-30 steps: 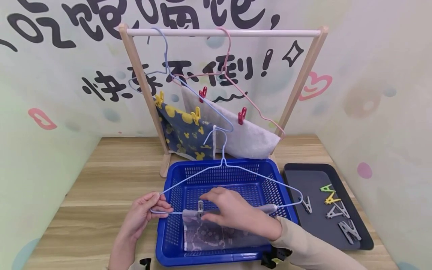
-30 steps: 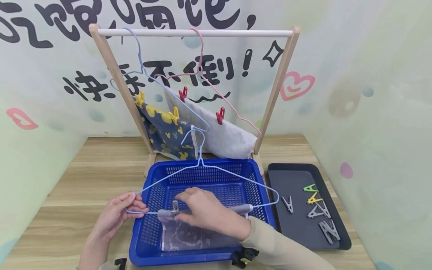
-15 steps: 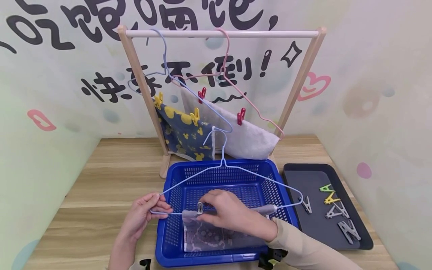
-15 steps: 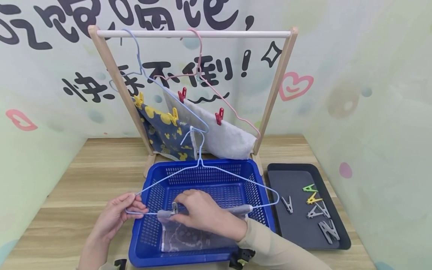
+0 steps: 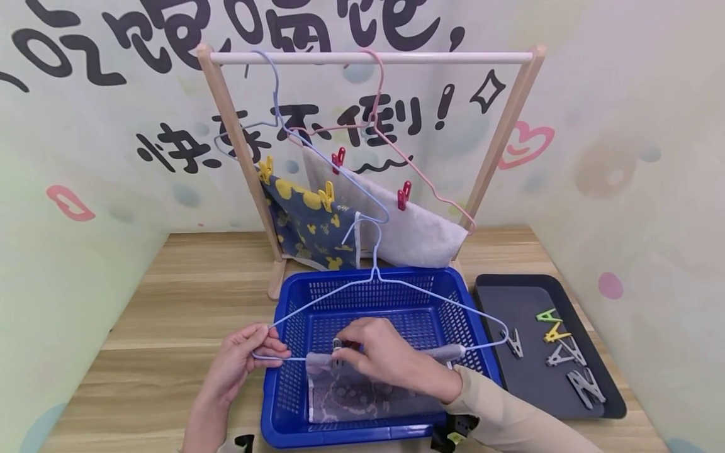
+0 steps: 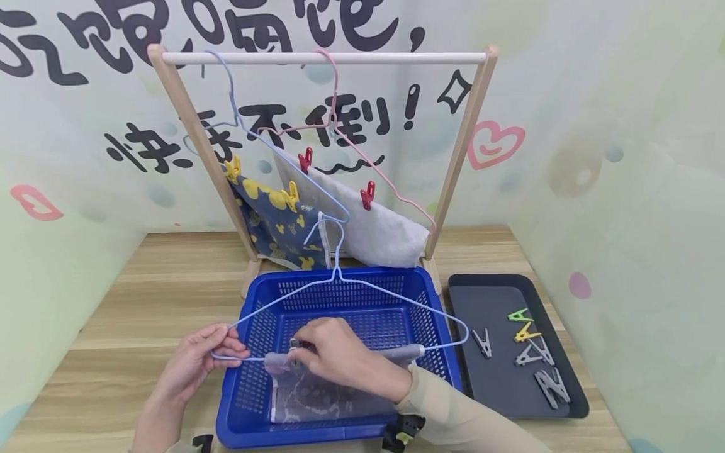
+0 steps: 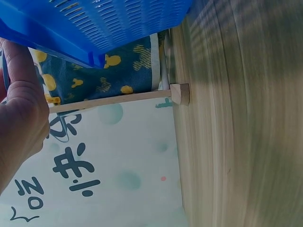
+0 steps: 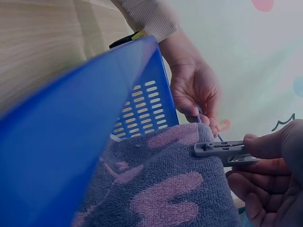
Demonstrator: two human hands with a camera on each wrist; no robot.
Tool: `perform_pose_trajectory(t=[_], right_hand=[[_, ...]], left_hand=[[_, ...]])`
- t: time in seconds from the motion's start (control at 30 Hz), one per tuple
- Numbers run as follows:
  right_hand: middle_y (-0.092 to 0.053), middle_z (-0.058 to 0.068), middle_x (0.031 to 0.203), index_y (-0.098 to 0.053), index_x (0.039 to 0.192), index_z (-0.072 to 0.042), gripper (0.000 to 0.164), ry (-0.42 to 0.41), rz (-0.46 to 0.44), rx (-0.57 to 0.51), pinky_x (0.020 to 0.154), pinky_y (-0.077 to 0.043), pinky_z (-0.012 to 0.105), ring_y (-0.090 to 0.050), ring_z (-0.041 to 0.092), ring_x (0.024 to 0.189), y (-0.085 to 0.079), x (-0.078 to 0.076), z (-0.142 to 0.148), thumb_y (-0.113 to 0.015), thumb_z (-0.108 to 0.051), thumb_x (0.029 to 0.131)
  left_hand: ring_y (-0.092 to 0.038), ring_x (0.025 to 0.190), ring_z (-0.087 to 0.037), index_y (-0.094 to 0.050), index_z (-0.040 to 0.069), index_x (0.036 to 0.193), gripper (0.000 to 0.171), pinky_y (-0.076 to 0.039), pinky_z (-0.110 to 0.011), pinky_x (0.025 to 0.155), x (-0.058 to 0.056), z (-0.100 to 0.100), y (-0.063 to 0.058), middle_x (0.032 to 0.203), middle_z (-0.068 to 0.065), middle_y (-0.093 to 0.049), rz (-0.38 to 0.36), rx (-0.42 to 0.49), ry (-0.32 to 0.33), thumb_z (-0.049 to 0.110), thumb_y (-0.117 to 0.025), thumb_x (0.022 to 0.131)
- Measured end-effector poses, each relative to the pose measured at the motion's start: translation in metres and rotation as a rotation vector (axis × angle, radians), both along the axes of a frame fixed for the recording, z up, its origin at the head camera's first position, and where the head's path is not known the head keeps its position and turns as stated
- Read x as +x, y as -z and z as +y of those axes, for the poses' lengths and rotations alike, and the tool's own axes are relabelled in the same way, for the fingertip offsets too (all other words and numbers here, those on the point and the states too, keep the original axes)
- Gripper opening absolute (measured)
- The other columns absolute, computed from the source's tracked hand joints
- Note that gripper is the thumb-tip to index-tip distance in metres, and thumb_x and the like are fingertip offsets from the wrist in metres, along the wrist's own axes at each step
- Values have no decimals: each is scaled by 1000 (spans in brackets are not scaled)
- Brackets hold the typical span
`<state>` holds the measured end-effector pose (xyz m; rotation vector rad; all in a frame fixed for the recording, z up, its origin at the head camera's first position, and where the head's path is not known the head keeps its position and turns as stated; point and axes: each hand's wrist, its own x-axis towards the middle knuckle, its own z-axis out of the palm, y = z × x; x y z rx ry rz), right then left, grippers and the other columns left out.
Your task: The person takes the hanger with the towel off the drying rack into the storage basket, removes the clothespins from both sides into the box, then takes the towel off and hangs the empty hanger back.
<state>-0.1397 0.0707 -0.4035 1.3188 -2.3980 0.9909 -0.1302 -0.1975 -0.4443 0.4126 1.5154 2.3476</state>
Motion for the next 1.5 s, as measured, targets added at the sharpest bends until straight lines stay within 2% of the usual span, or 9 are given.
perform_pose_trajectory(t=[0.23,0.5,0.67,0.83,1.1,1.2,1.33,1.43,1.5], right_hand=[[-66,-1,74,-71,82,-6,7,-33,4,-94,55,-47,17,-57,3,64,0,-2,3,-74,-12,80],[-66,-3,73,-71,80,-7,6,-64,-54,-196,56,-47,16,-53,-1,65,-6,-6,10,-70,-11,83],[-64,-2,73,-71,81,-6,1,-37,-41,-238,56,-47,17,-52,2,65,-18,-9,22,-71,-6,81],[-65,0,78,-70,88,-6,11,23,-9,-253,58,-49,20,-56,7,67,-31,-8,45,-71,0,78],[-66,0,82,-66,97,-7,25,252,15,-244,57,-48,18,-58,6,68,-46,0,106,-71,6,77],[-67,5,80,-64,93,-3,21,380,-48,-266,58,-50,15,-62,3,69,-48,6,129,-68,10,77],[-67,-3,75,-63,89,2,14,582,-141,-283,59,-50,12,-62,-3,68,-47,10,164,-68,10,78],[-66,-6,72,-61,89,3,10,713,-210,-245,51,-45,12,-60,-6,63,-43,11,193,-68,3,82],[-66,1,70,-59,90,5,11,781,-256,-199,46,-43,14,-59,-5,60,-37,11,209,-66,-2,85]], left_hand=[[-69,82,-15,-64,8,94,33,-55,-27,70,0,1,0,86,-4,-71,0,8,0,8,-33,103],[-69,82,-15,-64,7,95,33,-55,-28,70,0,2,2,87,-5,-71,9,22,27,7,-32,103],[-69,83,-15,-64,8,95,33,-55,-27,71,-1,2,2,87,-5,-71,8,25,31,7,-32,103],[-69,82,-16,-64,7,94,33,-55,-28,70,-2,2,1,86,-5,-71,15,28,22,7,-32,103],[-69,83,-16,-64,7,94,35,-55,-28,70,-1,2,1,86,-5,-71,23,35,20,6,-30,103],[-69,83,-16,-64,7,94,34,-55,-28,70,0,1,1,86,-5,-71,23,31,17,7,-31,103],[-69,83,-16,-64,7,95,34,-55,-27,70,0,1,1,86,-5,-71,22,39,17,7,-31,103],[-69,83,-17,-64,7,95,35,-55,-27,70,0,1,1,87,-6,-71,28,56,23,6,-30,103],[-69,83,-17,-64,6,95,36,-55,-27,70,0,1,1,87,-6,-71,31,65,26,5,-29,103]])
